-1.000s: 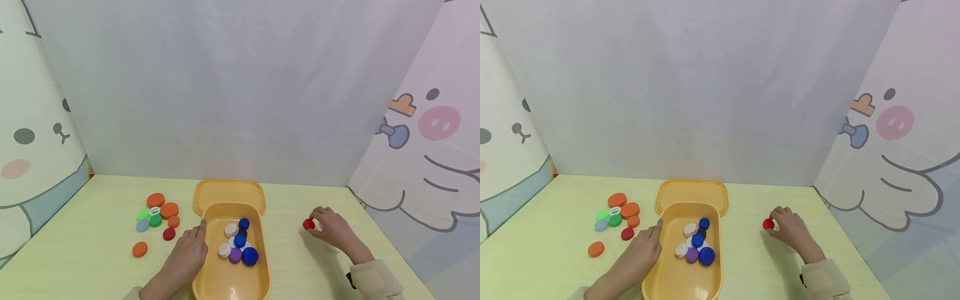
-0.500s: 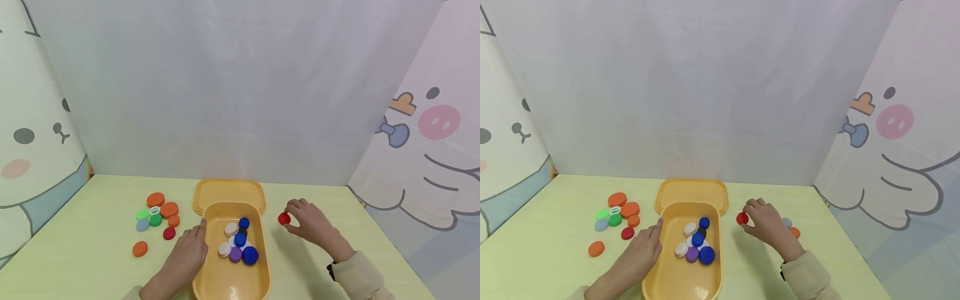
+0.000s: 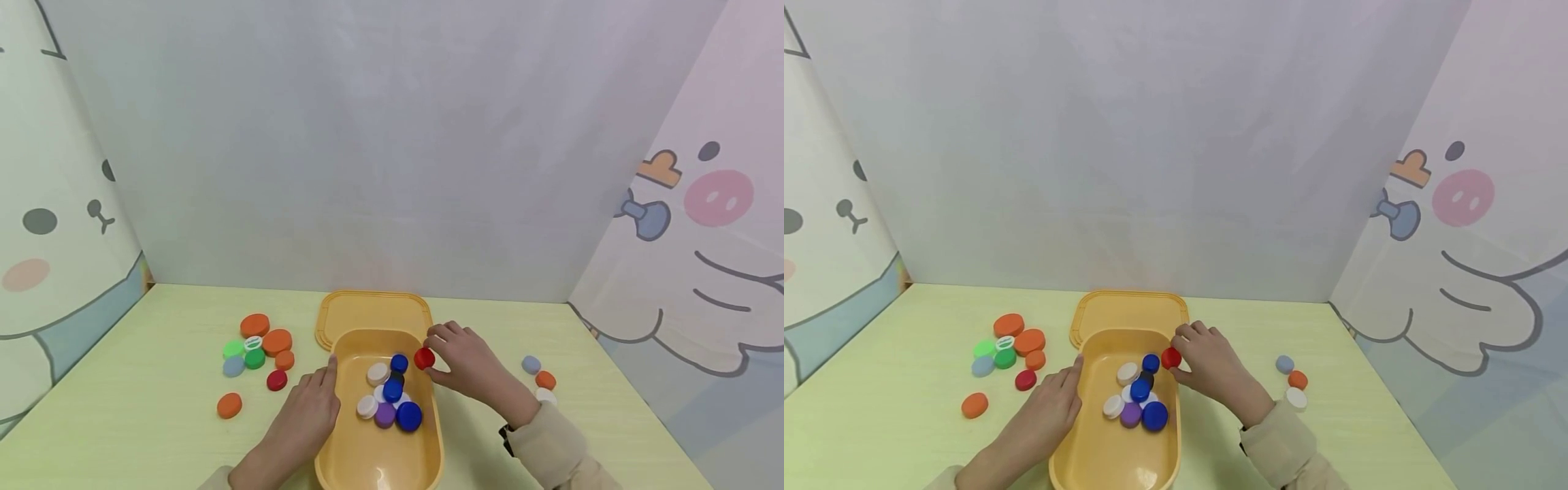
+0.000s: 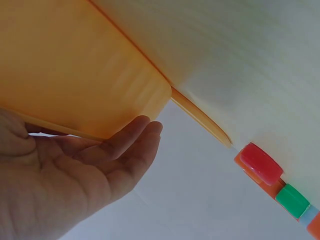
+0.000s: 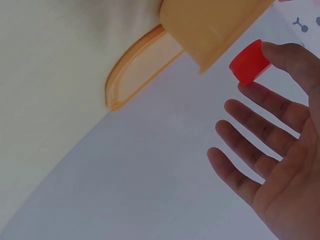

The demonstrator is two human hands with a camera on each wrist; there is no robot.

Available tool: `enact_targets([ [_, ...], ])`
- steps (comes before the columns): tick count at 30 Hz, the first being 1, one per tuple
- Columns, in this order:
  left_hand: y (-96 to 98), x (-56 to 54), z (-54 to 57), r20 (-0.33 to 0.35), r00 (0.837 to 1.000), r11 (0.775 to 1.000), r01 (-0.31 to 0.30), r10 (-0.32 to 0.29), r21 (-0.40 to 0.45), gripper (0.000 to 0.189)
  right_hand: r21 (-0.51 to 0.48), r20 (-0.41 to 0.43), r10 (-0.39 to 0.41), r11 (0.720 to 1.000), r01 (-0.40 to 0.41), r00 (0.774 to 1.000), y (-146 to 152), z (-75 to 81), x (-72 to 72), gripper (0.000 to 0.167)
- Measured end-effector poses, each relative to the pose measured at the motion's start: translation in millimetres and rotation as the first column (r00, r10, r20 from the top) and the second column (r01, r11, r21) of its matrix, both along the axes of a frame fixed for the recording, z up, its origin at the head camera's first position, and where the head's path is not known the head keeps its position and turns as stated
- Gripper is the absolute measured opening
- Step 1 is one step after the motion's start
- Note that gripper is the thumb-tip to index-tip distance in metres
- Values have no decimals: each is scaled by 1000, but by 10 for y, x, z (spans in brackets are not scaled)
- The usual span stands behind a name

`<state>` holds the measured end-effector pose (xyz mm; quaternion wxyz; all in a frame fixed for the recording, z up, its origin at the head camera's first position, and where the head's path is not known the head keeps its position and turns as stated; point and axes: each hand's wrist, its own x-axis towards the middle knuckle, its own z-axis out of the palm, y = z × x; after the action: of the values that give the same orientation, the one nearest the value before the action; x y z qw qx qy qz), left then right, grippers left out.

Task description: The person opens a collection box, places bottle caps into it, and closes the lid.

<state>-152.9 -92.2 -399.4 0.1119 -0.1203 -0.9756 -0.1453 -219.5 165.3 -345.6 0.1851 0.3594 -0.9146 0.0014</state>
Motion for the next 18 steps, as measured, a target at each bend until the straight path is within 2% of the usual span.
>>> enact_targets([
  [6,1,1,3,6,1000,1000,-2,2,6,52,16,-13,58,998,-57,998,-189,-14,12,28],
  [13,-7,-9,-7,25,1000,1000,-9,9,14,53,81,40,95,992,-98,995,-400,-76,35,29],
  [18,-7,-10,-13,27,1000,1000,-11,11,16,53,145,9,124,982,-124,992,-526,-122,53,31],
])
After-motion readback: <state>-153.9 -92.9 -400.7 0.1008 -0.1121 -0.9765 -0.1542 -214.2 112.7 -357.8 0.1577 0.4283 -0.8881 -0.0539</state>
